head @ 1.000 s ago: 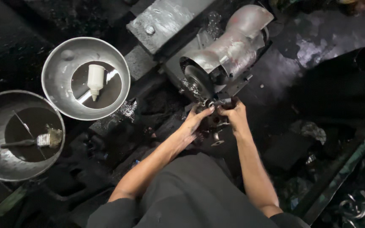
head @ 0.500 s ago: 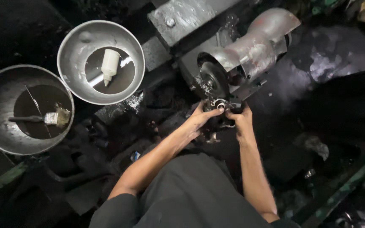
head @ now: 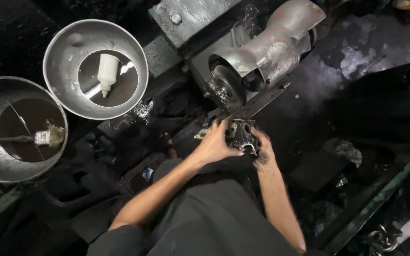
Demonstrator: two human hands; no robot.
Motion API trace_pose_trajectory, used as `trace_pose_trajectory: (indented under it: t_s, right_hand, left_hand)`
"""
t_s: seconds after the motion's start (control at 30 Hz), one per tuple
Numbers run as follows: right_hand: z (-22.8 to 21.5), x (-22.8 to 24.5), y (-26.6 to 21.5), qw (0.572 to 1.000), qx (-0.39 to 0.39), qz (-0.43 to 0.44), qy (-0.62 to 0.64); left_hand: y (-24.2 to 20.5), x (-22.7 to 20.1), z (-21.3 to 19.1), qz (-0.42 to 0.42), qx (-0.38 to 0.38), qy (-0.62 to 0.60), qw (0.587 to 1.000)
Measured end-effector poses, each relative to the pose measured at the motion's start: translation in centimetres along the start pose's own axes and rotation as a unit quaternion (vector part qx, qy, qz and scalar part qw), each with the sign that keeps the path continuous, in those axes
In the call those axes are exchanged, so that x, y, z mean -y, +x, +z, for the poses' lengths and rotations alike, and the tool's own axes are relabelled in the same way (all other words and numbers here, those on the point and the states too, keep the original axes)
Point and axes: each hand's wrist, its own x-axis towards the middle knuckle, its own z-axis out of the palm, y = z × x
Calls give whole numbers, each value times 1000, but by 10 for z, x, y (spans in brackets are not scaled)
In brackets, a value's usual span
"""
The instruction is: The person holds a metal engine part and repeatedly presses it against a rotating grinding wheel to smooth its surfaces. The person rotates the part to grind different sides and edges throughout the clip.
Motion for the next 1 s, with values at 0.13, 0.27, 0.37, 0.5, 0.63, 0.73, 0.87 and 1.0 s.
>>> trace_pose_trajectory:
  t_s: [0.13, 0.27, 0.37, 0.5, 0.63, 0.73, 0.87, 1.0]
  right_hand:
    - [6, 2, -6, 996, -55, 28, 62]
    - [18, 16, -17, 987, -73, 32, 138]
    - [27, 32, -20, 981, -94, 33, 167]
    - [31, 58, -19, 988, -46, -23, 145]
    - [35, 79, -16, 992, -105, -74, 1]
    - [51, 85, -10, 989, -106, -95, -25]
    - [68, 92, -8, 980, -135, -132, -67]
    - [77, 99, -6, 980, -155, -116, -52]
  left_hand:
    - [-7, 18, -28, 33, 41, -81, 995]
    - [9, 79, -59, 13, 81, -106, 991]
    - [28, 128, -43, -8, 132, -142, 981]
    - [47, 163, 16, -30, 84, -304, 949]
    - [62, 170, 58, -169, 137, -505, 835]
    - [81, 174, 70, -150, 149, -527, 823]
    - [102, 184, 86, -103, 142, -553, 814]
    - [114, 189, 88, -43, 153, -581, 798]
